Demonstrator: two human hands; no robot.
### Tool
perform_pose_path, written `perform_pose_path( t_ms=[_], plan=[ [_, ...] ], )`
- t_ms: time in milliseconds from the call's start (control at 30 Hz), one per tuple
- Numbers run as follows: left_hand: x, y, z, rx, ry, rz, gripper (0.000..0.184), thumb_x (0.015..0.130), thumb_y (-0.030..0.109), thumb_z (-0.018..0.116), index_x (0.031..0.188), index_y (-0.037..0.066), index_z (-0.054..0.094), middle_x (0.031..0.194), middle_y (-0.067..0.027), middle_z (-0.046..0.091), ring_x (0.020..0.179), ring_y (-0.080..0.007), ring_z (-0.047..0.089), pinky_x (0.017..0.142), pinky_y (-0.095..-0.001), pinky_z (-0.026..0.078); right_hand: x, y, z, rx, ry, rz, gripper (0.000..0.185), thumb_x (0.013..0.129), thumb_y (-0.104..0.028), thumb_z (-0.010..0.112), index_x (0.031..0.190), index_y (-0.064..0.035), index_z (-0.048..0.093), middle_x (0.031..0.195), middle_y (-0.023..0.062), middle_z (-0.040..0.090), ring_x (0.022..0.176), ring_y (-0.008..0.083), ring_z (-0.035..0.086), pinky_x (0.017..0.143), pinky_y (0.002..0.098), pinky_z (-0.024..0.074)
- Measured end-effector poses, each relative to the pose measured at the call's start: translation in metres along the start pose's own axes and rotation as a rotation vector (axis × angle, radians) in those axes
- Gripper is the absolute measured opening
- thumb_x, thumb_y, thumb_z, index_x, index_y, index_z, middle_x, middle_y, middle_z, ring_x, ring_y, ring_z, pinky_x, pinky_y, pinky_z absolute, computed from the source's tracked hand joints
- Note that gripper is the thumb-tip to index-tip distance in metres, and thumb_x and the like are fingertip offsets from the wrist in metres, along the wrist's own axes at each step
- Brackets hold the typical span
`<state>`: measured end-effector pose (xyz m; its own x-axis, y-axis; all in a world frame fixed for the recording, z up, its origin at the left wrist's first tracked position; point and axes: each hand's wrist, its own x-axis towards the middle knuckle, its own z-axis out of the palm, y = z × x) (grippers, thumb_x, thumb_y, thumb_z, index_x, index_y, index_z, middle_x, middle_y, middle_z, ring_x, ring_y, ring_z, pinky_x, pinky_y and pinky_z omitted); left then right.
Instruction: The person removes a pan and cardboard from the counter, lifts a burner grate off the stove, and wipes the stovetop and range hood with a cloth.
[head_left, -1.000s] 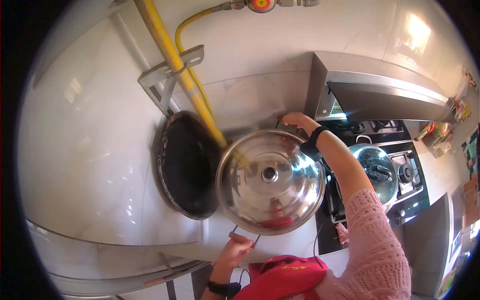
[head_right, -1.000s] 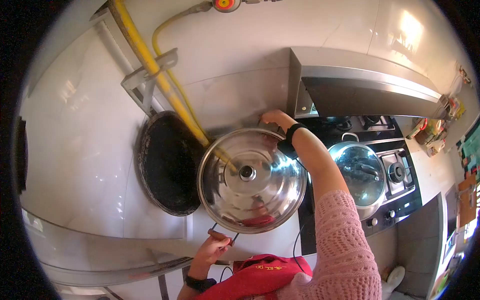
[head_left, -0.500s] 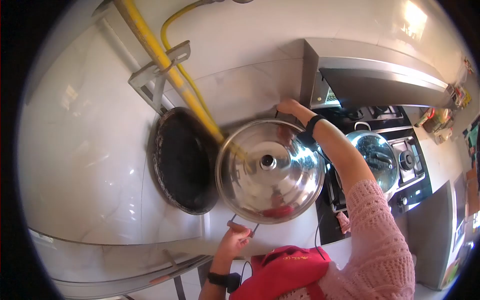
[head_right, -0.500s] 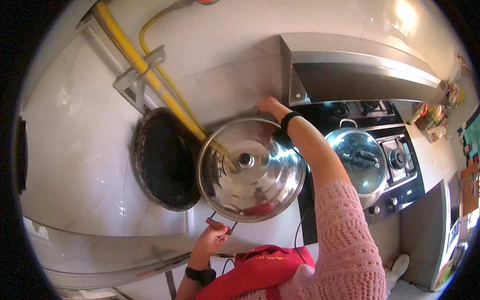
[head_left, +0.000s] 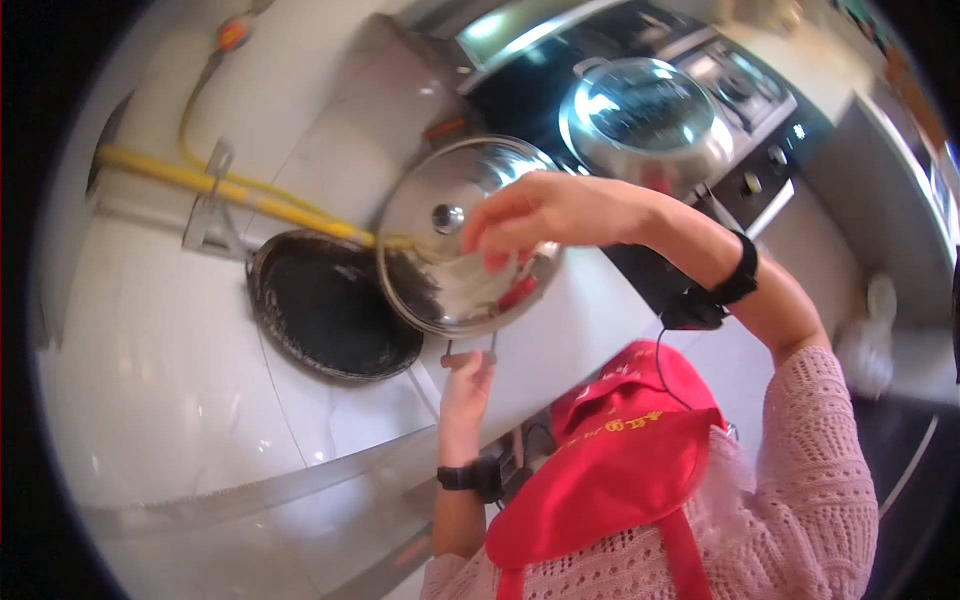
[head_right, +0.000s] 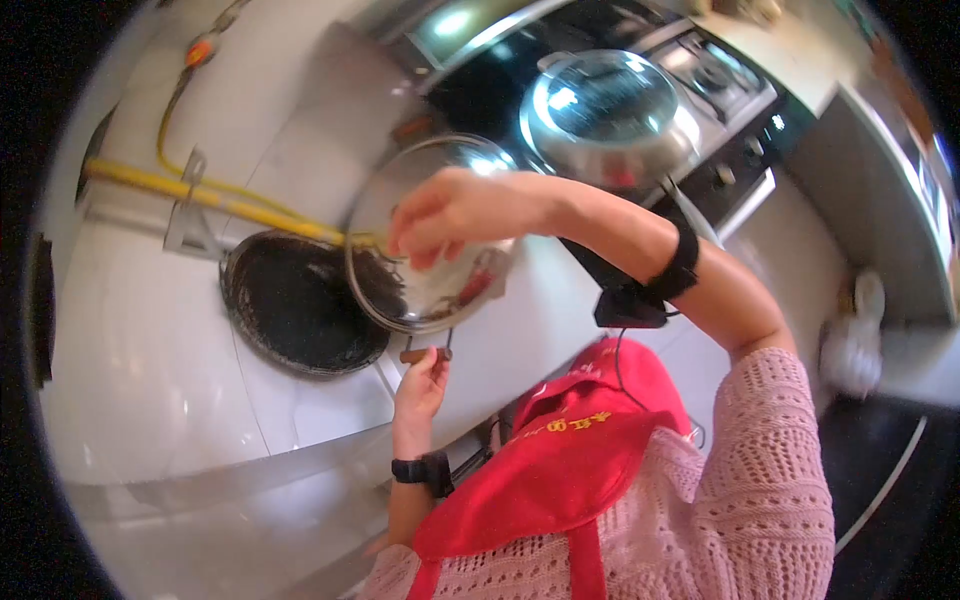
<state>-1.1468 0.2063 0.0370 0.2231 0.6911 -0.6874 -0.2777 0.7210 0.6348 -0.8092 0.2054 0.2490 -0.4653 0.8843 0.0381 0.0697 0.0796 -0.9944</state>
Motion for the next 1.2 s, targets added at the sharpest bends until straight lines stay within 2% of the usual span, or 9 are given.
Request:
perform_pose_path(
  t_ms=[233, 367, 567, 667, 767, 900, 1067, 1100, 1200],
  plan=[
    [-0.002, 0.006, 0.000, 0.008, -0.093, 0.008, 0.011, 0.091, 0.015, 0.065, 0.096, 0.006, 0.063, 0.094, -0.0065, 0.066, 0.090, -0.0195, 0.063, 0.077, -0.0267, 0.053, -0.174, 0.066, 0.063, -0.013, 0.383, 0.101, 0.032, 0.093, -0.024, 0.054, 0.113, -0.0005, 0.062, 0.094, 0.0072, 0.068, 0.091, 0.0143, 0.061, 0.083, 0.0294, 0.0477],
    [-0.001, 0.007, 0.006, -0.004, 0.057, 0.051, 0.014, 0.091, 0.016, 0.065, 0.096, 0.003, 0.063, 0.094, -0.0087, 0.066, 0.089, -0.0212, 0.063, 0.075, -0.0292, 0.052, -0.268, 0.093, 0.084, 0.189, 0.692, 0.205, 0.033, 0.092, -0.028, 0.056, 0.111, -0.0026, 0.064, 0.094, 0.0048, 0.066, 0.091, 0.0128, 0.061, 0.083, 0.0295, 0.0478],
    [0.014, 0.008, -0.010, 0.097, -0.035, 0.114, 0.017, 0.094, 0.022, 0.061, 0.097, 0.005, 0.062, 0.091, -0.0075, 0.065, 0.092, -0.0168, 0.061, 0.074, -0.0265, 0.050, -0.383, 0.126, 0.082, 0.261, 0.847, 0.287, 0.033, 0.093, -0.030, 0.054, 0.109, -0.0026, 0.065, 0.095, 0.0065, 0.067, 0.090, 0.0132, 0.063, 0.079, 0.0277, 0.0496],
    [-0.015, -0.024, 0.057, 0.055, 0.724, 0.096, 0.020, 0.093, 0.028, 0.062, 0.095, 0.008, 0.059, 0.086, -0.0040, 0.060, 0.084, -0.0154, 0.060, 0.071, -0.0263, 0.049, -0.436, 0.125, 0.061, 0.306, 0.909, 0.319, 0.033, 0.094, -0.030, 0.056, 0.109, -0.0025, 0.064, 0.093, 0.0051, 0.065, 0.092, 0.0129, 0.061, 0.083, 0.0284, 0.0482],
    [0.017, -0.079, 0.031, 0.171, 0.446, 0.118, 0.024, 0.090, 0.031, 0.061, 0.096, 0.009, 0.055, 0.083, -0.0013, 0.053, 0.080, -0.0148, 0.054, 0.073, -0.0292, 0.046, -0.493, 0.122, 0.038, 0.343, 0.967, 0.335, 0.032, 0.094, -0.028, 0.055, 0.109, -0.0013, 0.063, 0.094, 0.0047, 0.064, 0.094, 0.0125, 0.060, 0.084, 0.0287, 0.0478],
    [0.025, -0.192, 0.115, 0.498, 0.360, 0.136, 0.045, 0.087, 0.029, 0.060, 0.125, 0.008, 0.049, 0.116, -0.0095, 0.053, 0.103, -0.0187, 0.052, 0.083, -0.0358, 0.043, -0.570, 0.113, 0.009, 0.301, 1.066, 0.365, 0.029, 0.095, -0.026, 0.054, 0.107, -0.0013, 0.062, 0.092, 0.0042, 0.064, 0.093, 0.0118, 0.060, 0.084, 0.0286, 0.0477],
    [-0.028, -0.272, 0.261, 0.774, 0.361, 0.261, 0.044, 0.092, 0.020, 0.055, 0.132, 0.005, 0.045, 0.113, -0.0081, 0.054, 0.100, -0.0197, 0.052, 0.084, -0.0328, 0.044, -0.638, 0.112, -0.010, 0.342, 1.205, 0.420, 0.028, 0.096, -0.026, 0.054, 0.107, -0.0017, 0.062, 0.092, 0.0037, 0.064, 0.091, 0.0113, 0.061, 0.083, 0.0277, 0.0472],
    [-0.012, -0.283, 0.252, 0.785, 0.267, 0.356, 0.055, 0.094, 0.016, 0.054, 0.143, 0.003, 0.033, 0.131, -0.0128, 0.049, 0.113, -0.0240, 0.051, 0.095, -0.0343, 0.041, -0.646, 0.113, -0.014, 0.366, 1.209, 0.414, 0.028, 0.096, -0.026, 0.054, 0.107, -0.0021, 0.062, 0.092, 0.0033, 0.064, 0.091, 0.0109, 0.060, 0.083, 0.0275, 0.0471],
    [-0.004, -0.295, 0.271, 0.906, 0.321, 0.432, 0.053, 0.095, 0.018, 0.055, 0.141, 0.000, 0.036, 0.135, -0.0168, 0.048, 0.119, -0.0291, 0.049, 0.102, -0.0392, 0.037, -0.661, 0.116, -0.028, 0.421, 1.210, 0.408, 0.025, 0.096, -0.025, 0.055, 0.107, -0.0031, 0.062, 0.091, 0.0020, 0.064, 0.091, 0.0096, 0.060, 0.083, 0.0269, 0.0468]
  ],
)
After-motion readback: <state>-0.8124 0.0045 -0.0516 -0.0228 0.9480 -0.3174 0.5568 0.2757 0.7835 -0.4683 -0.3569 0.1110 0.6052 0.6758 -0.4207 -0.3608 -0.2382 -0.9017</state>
